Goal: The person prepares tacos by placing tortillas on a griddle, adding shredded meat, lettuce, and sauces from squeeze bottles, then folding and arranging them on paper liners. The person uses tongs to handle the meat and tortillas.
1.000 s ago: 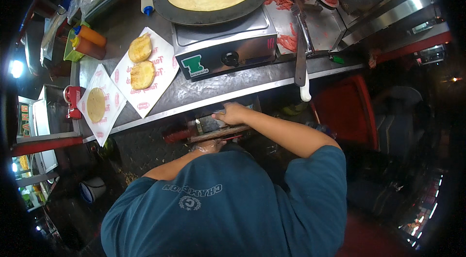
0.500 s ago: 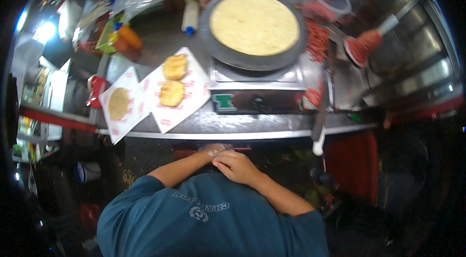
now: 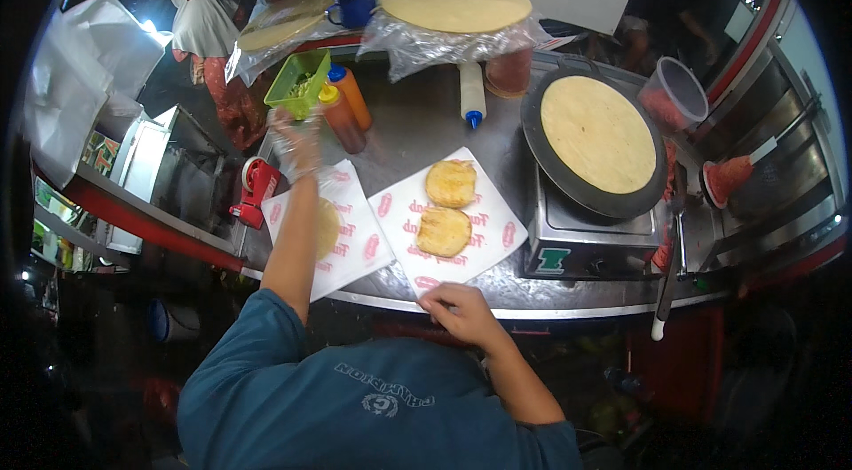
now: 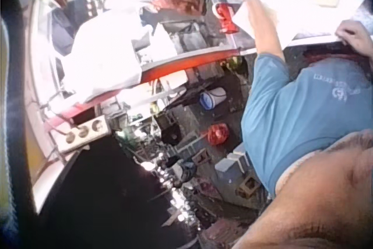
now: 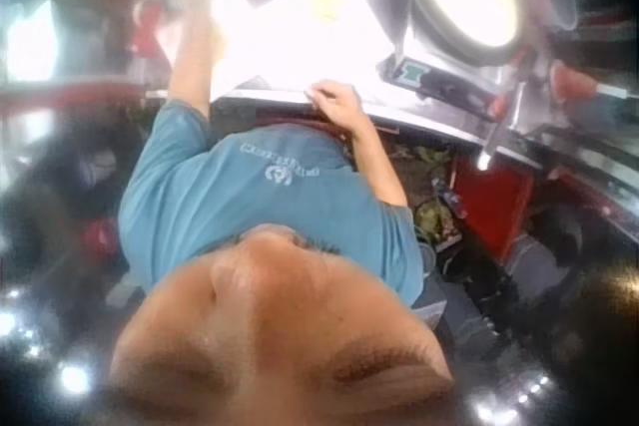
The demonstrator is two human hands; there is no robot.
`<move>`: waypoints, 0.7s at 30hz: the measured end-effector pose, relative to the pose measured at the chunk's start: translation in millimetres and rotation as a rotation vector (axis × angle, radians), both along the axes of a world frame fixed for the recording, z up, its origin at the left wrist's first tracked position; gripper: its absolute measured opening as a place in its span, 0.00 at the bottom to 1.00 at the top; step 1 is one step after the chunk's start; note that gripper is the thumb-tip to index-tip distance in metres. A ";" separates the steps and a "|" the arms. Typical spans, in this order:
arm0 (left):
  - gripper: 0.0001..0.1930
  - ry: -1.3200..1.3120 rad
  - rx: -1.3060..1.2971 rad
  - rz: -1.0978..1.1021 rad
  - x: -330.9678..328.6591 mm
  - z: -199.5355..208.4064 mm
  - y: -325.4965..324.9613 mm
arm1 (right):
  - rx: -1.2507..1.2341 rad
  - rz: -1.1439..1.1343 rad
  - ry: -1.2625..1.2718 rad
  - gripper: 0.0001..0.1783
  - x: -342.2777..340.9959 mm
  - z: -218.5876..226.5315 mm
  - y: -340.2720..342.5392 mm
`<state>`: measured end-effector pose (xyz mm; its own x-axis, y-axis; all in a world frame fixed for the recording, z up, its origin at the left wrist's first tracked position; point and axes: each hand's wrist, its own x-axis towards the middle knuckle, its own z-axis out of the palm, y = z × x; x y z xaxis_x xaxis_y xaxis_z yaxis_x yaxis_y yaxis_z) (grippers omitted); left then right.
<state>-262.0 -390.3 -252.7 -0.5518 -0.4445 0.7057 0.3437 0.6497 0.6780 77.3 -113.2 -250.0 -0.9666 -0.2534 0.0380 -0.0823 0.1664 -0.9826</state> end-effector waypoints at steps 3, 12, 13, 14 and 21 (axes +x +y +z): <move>0.40 -0.374 -0.127 -0.160 -23.1 -28.3 12.6 | -0.236 -0.147 -0.081 0.11 -56.2 -14.9 -53.5; 0.41 -0.045 -0.363 -1.499 167.3 37.0 -35.6 | -0.992 -0.485 -0.430 0.32 -105.6 58.4 -98.2; 0.40 0.075 -0.463 -1.510 192.0 47.8 -46.0 | -1.016 -0.471 -0.239 0.31 -99.0 65.4 -85.9; 0.38 0.023 -0.402 -1.573 210.7 41.7 -57.5 | -0.730 -0.566 0.157 0.31 -100.1 77.7 -78.3; 0.23 -0.573 -0.309 -1.807 231.6 -1.1 -86.6 | -0.383 -0.877 0.350 0.32 -161.8 14.1 7.2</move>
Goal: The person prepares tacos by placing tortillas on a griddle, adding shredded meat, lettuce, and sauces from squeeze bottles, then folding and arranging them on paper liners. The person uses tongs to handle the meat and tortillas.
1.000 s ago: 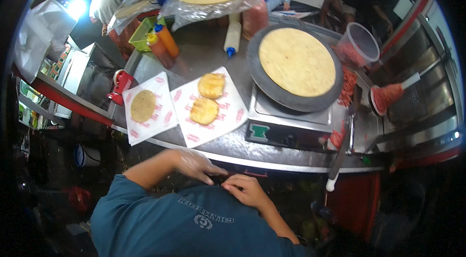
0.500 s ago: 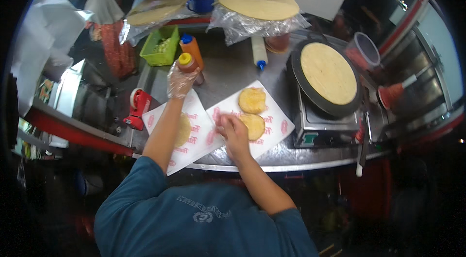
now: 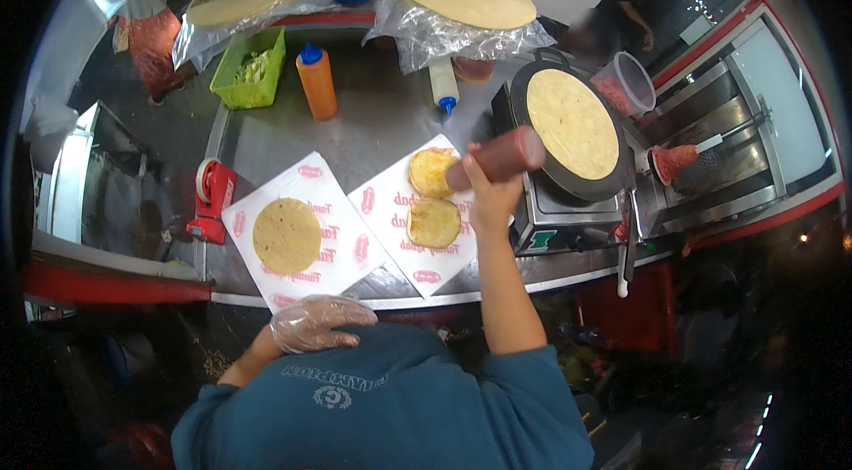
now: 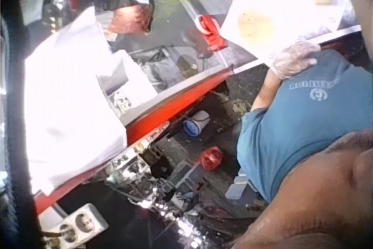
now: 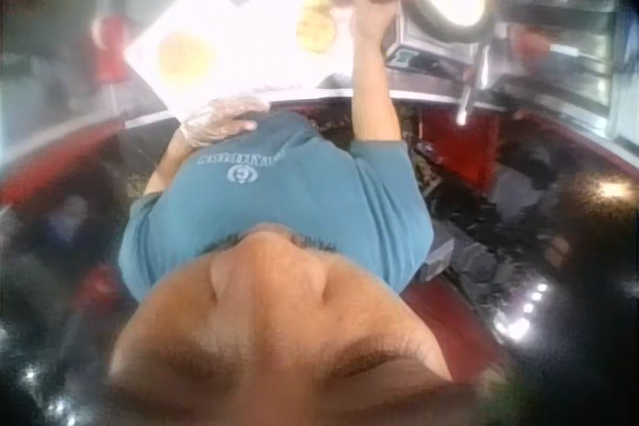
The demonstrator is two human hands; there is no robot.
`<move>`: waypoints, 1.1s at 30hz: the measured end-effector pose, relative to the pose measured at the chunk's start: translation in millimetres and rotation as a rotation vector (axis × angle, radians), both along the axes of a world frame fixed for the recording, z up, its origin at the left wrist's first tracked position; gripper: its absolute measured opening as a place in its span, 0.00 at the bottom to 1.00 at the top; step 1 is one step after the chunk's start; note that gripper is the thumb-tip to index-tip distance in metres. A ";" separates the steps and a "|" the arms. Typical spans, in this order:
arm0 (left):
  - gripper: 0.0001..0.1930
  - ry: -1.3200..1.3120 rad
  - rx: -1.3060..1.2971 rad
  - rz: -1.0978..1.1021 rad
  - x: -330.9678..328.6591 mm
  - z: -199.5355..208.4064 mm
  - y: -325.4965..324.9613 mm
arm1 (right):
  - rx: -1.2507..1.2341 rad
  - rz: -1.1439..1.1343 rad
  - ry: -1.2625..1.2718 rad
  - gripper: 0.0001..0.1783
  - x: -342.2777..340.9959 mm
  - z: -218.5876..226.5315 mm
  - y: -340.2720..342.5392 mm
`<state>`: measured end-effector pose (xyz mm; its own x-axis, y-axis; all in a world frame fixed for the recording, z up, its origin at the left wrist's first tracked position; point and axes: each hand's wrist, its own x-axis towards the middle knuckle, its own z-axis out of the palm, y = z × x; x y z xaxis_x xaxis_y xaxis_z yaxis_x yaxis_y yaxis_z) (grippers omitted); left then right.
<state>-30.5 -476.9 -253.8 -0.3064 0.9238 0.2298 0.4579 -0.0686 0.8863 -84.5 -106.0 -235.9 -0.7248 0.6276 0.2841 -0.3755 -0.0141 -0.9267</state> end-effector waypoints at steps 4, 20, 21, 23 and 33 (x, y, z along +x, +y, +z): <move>0.22 -0.002 -0.011 0.047 -1.6 6.0 1.0 | -0.076 0.000 0.054 0.33 -46.8 -19.3 -14.8; 0.18 0.133 -0.068 0.291 45.6 7.7 53.8 | 0.039 0.236 -0.071 0.25 48.8 2.7 -3.8; 0.18 0.064 -0.092 0.299 47.3 6.6 51.8 | 0.059 0.190 -0.104 0.25 55.5 0.8 4.8; 0.18 -0.073 -0.143 0.313 44.4 3.9 47.2 | -0.025 0.091 -0.073 0.25 48.5 -3.7 8.3; 0.20 0.065 -0.108 0.330 42.8 -4.9 13.0 | -0.070 0.019 0.033 0.24 39.6 2.1 -19.1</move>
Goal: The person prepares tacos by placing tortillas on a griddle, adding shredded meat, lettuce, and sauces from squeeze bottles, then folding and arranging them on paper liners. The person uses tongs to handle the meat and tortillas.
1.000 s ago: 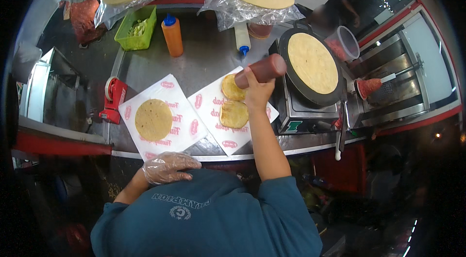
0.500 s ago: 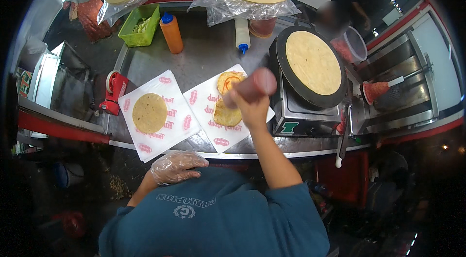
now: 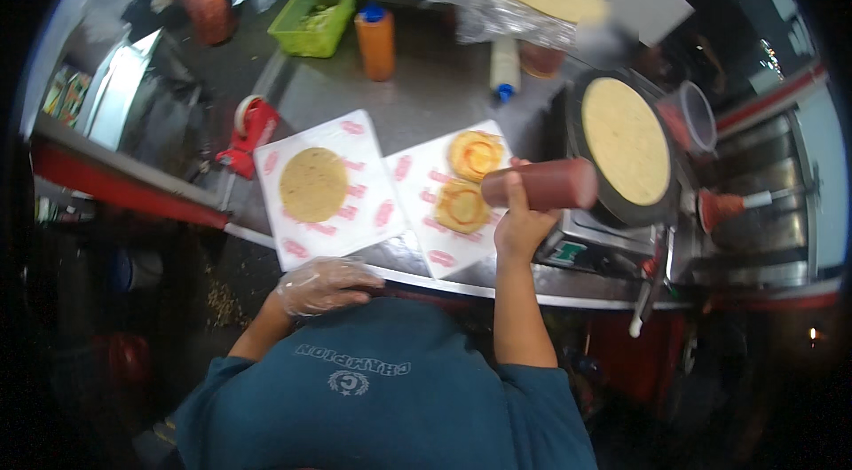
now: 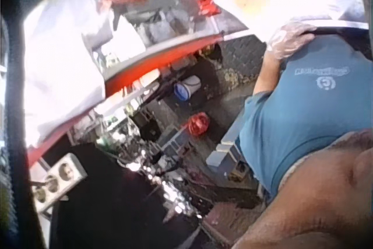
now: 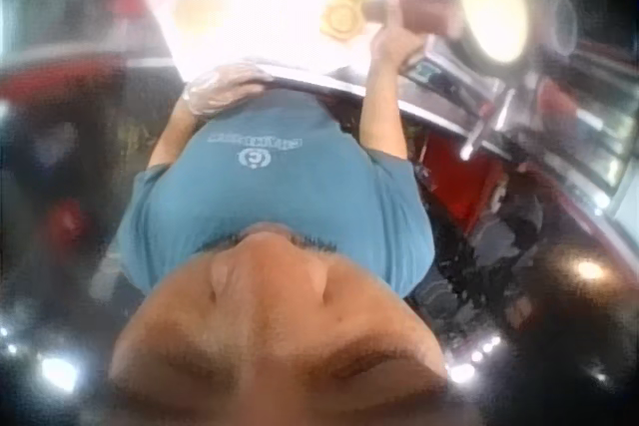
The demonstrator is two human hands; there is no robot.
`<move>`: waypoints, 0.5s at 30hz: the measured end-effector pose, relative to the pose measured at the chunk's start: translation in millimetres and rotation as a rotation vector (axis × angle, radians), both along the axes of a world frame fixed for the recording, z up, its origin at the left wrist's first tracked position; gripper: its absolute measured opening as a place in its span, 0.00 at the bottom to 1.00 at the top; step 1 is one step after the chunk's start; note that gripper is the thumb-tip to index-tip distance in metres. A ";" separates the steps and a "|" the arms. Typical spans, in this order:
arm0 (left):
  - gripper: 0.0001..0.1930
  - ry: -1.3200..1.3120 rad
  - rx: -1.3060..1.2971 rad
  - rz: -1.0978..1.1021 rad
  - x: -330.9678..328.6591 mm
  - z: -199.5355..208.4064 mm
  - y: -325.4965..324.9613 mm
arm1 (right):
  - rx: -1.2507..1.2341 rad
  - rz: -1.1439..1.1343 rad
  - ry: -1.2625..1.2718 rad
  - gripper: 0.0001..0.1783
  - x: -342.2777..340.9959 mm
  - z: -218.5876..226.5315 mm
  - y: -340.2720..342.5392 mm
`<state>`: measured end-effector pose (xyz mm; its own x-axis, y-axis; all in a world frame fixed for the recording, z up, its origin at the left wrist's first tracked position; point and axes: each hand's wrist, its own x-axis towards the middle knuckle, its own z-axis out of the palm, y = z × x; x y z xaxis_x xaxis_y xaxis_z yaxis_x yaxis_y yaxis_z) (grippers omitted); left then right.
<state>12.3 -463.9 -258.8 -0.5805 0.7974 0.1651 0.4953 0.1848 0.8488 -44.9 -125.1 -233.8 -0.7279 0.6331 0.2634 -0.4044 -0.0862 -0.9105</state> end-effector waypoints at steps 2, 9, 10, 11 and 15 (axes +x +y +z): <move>0.20 0.017 0.044 -0.068 -10.5 10.8 0.5 | -0.123 0.199 0.042 0.26 -24.6 0.9 -51.2; 0.21 -0.020 0.092 -0.052 -11.0 12.6 -28.2 | -0.388 0.651 -0.098 0.34 -97.7 -20.3 -208.0; 0.20 -0.030 0.061 -0.011 -12.9 7.7 -37.1 | -0.281 0.672 -0.097 0.35 -97.6 -22.4 -214.5; 0.24 -0.314 0.063 0.037 -10.7 -6.3 -49.1 | -0.174 0.686 -0.097 0.36 -87.8 -29.6 -217.7; 0.32 -1.556 1.174 0.432 -21.1 -8.3 -41.9 | 0.565 0.885 0.132 0.33 -49.6 -23.7 -208.5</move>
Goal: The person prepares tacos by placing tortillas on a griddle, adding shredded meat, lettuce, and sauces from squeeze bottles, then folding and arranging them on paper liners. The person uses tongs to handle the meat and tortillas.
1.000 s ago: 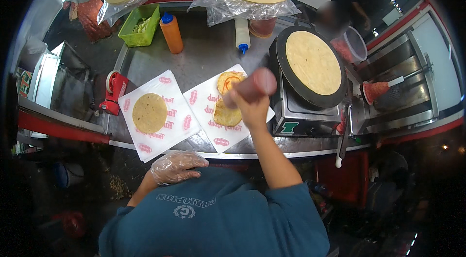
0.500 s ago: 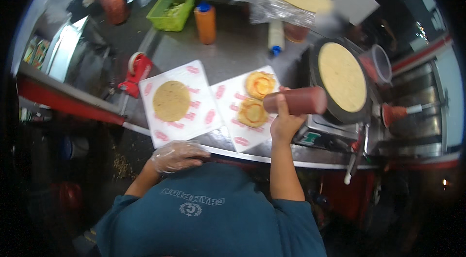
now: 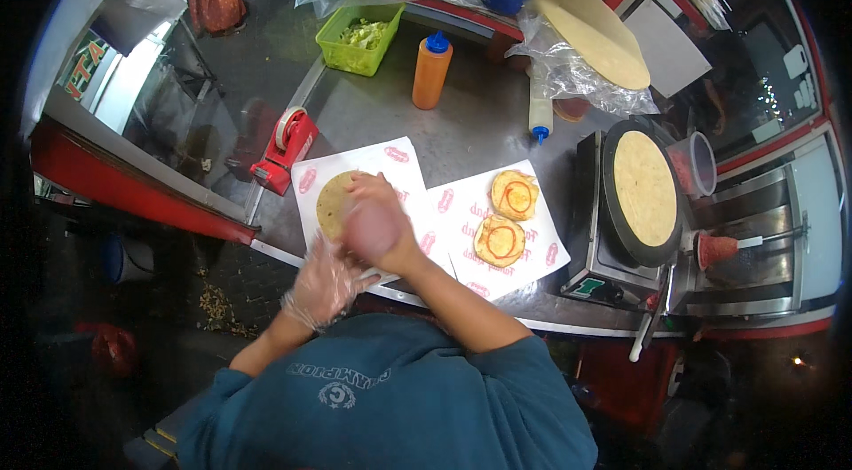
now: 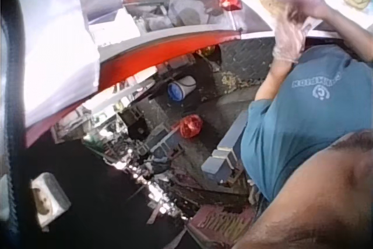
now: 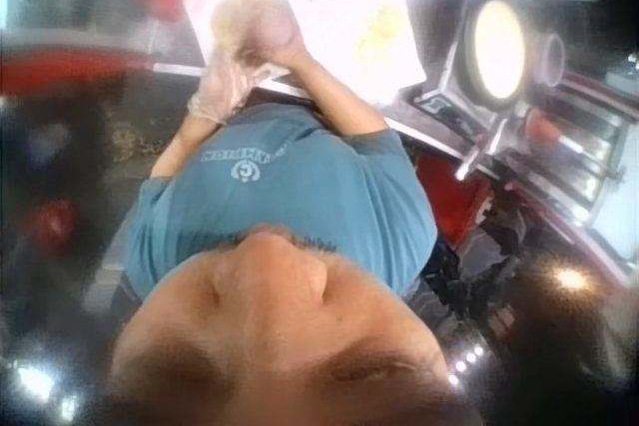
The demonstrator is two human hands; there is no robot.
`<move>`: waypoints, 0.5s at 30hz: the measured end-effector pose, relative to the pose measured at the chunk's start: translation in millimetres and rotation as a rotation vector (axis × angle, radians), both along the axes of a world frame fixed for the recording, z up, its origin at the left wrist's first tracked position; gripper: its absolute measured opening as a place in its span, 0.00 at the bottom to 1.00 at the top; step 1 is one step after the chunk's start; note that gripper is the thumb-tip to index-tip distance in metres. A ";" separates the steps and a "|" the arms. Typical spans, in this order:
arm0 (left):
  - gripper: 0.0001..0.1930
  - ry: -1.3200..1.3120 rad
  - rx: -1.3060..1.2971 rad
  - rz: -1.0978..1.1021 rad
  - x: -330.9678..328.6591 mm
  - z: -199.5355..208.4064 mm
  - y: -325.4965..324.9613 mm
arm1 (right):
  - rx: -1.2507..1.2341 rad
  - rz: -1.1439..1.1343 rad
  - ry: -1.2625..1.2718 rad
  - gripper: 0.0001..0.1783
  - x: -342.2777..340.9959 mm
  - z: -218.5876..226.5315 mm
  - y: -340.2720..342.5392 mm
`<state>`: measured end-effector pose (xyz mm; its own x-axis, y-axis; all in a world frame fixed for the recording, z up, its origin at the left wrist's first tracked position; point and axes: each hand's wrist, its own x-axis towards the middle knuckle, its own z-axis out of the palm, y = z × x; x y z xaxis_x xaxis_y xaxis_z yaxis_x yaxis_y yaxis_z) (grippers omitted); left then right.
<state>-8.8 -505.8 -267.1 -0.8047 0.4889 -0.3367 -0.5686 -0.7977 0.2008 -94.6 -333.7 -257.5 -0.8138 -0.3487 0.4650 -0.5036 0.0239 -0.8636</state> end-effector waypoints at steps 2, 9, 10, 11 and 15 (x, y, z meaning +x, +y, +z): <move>0.32 0.044 -0.060 -0.003 -31.8 21.8 -1.7 | 0.176 0.069 0.198 0.29 14.1 29.7 -3.7; 0.45 0.715 -1.556 0.507 -223.7 22.4 16.7 | 0.366 -0.744 0.148 0.33 -99.6 1.5 112.2; 0.46 0.760 -1.556 0.584 -248.6 11.1 22.0 | 0.318 -0.834 0.134 0.33 -144.2 -11.6 136.2; 0.46 0.805 -1.551 0.670 -273.3 -3.0 26.7 | 0.439 -0.903 0.119 0.31 -186.1 -14.6 164.8; 0.47 0.951 -1.506 0.751 -302.8 -41.2 31.3 | 0.850 -1.064 0.027 0.29 -308.8 12.0 225.5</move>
<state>-311.7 -474.5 -308.3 -0.8247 -0.2202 0.5209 0.4478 0.3083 0.8393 -403.4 -108.2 -245.5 -0.8602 0.2519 0.4434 0.0753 0.9227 -0.3782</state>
